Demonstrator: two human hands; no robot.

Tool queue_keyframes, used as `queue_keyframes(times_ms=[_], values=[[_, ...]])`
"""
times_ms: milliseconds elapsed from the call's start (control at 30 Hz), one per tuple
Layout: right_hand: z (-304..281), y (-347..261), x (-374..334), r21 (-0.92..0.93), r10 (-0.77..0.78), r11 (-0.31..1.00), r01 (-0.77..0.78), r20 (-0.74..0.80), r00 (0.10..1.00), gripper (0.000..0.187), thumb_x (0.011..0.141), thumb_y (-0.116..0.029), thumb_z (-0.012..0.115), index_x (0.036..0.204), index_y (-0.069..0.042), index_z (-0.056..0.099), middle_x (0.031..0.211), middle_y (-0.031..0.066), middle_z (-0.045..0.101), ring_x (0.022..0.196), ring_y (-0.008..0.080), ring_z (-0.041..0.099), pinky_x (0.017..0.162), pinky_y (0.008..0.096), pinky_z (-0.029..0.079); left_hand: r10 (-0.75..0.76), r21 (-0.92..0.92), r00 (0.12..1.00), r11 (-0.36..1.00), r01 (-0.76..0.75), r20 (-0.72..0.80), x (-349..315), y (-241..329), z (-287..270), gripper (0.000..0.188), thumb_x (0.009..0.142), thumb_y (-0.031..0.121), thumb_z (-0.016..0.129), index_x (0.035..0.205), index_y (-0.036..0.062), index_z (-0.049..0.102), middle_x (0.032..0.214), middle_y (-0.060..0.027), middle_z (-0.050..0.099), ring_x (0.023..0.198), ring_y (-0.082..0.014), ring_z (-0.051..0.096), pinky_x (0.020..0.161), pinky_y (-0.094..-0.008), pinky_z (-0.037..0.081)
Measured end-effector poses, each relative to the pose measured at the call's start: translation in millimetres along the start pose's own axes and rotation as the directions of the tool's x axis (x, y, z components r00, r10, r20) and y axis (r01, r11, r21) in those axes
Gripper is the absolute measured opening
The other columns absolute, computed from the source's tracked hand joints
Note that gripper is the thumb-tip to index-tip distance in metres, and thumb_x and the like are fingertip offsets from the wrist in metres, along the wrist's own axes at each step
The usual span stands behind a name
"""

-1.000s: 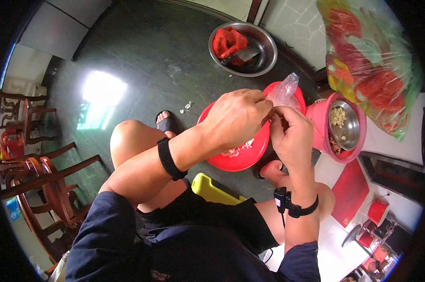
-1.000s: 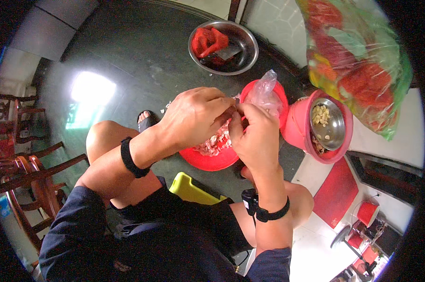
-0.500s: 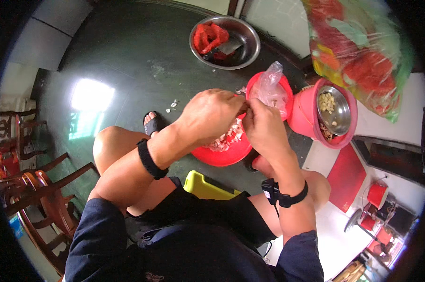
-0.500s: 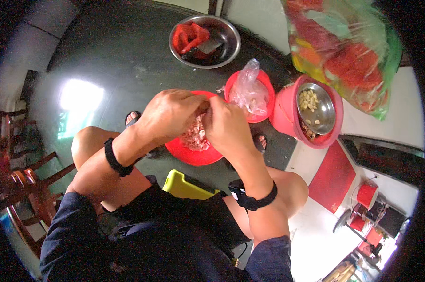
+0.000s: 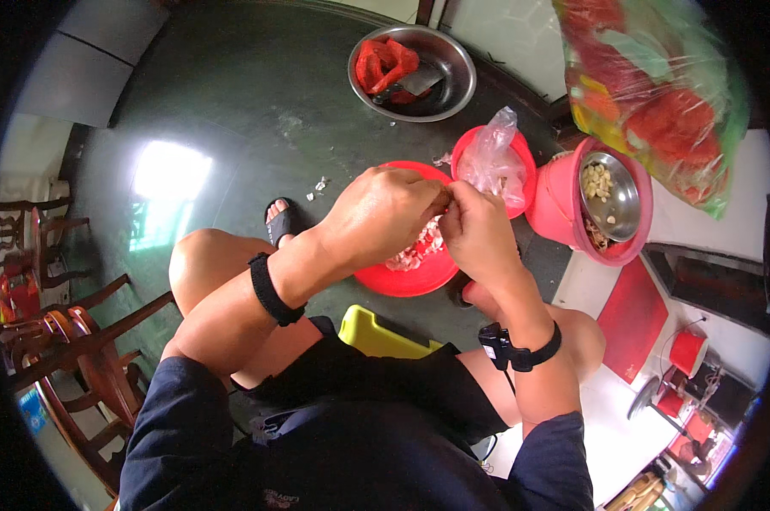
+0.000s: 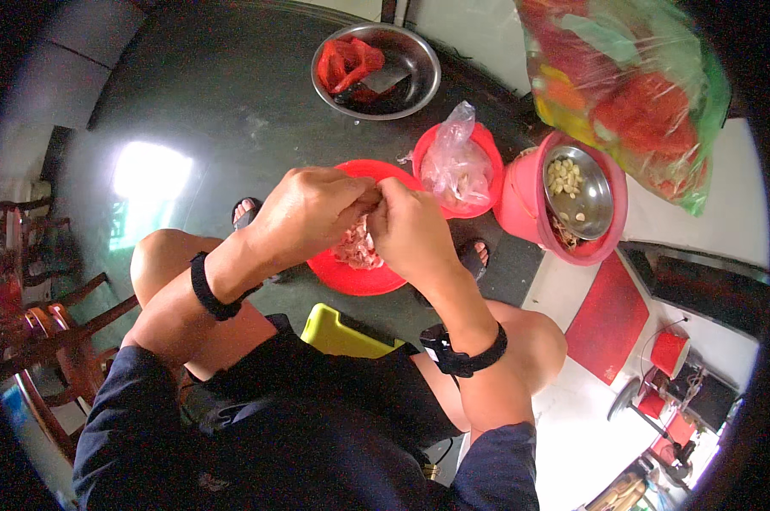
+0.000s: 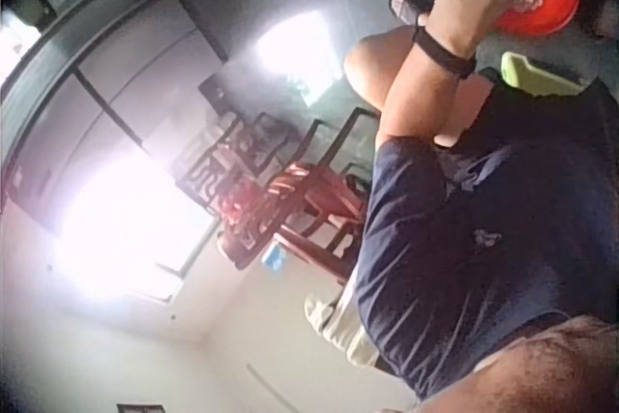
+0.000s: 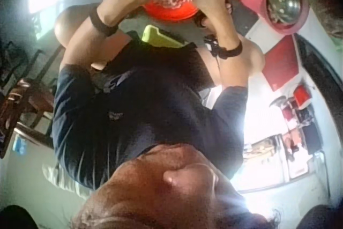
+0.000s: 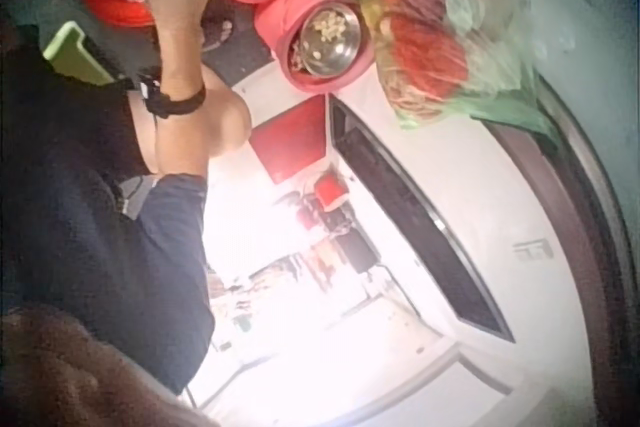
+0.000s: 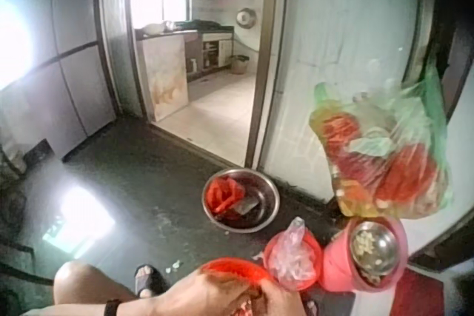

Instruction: Peel cloves of garlic by hand and place them into a bowl.

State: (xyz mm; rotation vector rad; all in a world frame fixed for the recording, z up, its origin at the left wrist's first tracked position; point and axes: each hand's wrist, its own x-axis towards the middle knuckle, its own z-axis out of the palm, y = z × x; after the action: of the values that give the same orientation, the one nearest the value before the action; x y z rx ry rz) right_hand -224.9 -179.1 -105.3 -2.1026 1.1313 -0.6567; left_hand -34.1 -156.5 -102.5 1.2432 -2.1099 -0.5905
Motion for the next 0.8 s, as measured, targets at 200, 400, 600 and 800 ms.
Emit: queue_keyframes(times_ms=[200,400,600,800], values=[[2,0,-5,0.032,0.041,0.999,-0.041,0.010,0.999,0.007,0.083,0.000,0.058,0.089,0.002,0.058,0.076,0.0267,0.065,0.075,0.0478,0.066,0.066,0.0547,0.050,0.000,-0.026,1.000,1.000,0.000,-0.005,-2,5,-3,0.010,0.089,0.012,0.070,0.095,0.0034,0.071,0.085,-0.0160,0.071,0.083,-0.0370,0.071,0.073,-0.0453,0.058],[2,-13,-7,0.228,0.062,0.973,-0.031,-0.133,0.989,0.017,0.084,0.002,0.050,0.094,0.002,0.064,0.074,0.0195,0.065,0.065,0.0288,0.066,0.064,0.0394,0.051,-0.009,-0.285,0.997,0.958,-0.013,-0.076,4,5,-19,0.018,0.091,0.013,0.073,0.105,0.0023,0.076,0.092,-0.0165,0.076,0.084,-0.0298,0.074,0.076,-0.0387,0.059],[-20,-15,-7,0.519,0.210,0.831,-0.199,0.037,0.977,0.014,0.089,0.001,0.048,0.087,0.001,0.062,0.066,0.0030,0.056,0.061,0.0080,0.052,0.057,0.0282,0.041,-0.200,-0.748,0.963,0.607,0.266,0.180,1,-3,-22,0.020,0.101,0.011,0.069,0.116,-0.0027,0.069,0.106,-0.0075,0.076,0.097,-0.0106,0.069,0.084,-0.0287,0.058],[-22,-27,-9,0.491,0.153,0.866,-0.094,-0.080,0.985,0.008,0.097,-0.001,0.059,0.092,0.001,0.064,0.072,-0.0011,0.058,0.065,0.0042,0.052,0.060,0.0242,0.044,-0.288,-0.757,0.945,0.580,0.303,0.158,6,1,-23,0.027,0.096,0.008,0.073,0.119,-0.0052,0.067,0.104,-0.0120,0.076,0.097,-0.0142,0.071,0.087,-0.0303,0.057]])
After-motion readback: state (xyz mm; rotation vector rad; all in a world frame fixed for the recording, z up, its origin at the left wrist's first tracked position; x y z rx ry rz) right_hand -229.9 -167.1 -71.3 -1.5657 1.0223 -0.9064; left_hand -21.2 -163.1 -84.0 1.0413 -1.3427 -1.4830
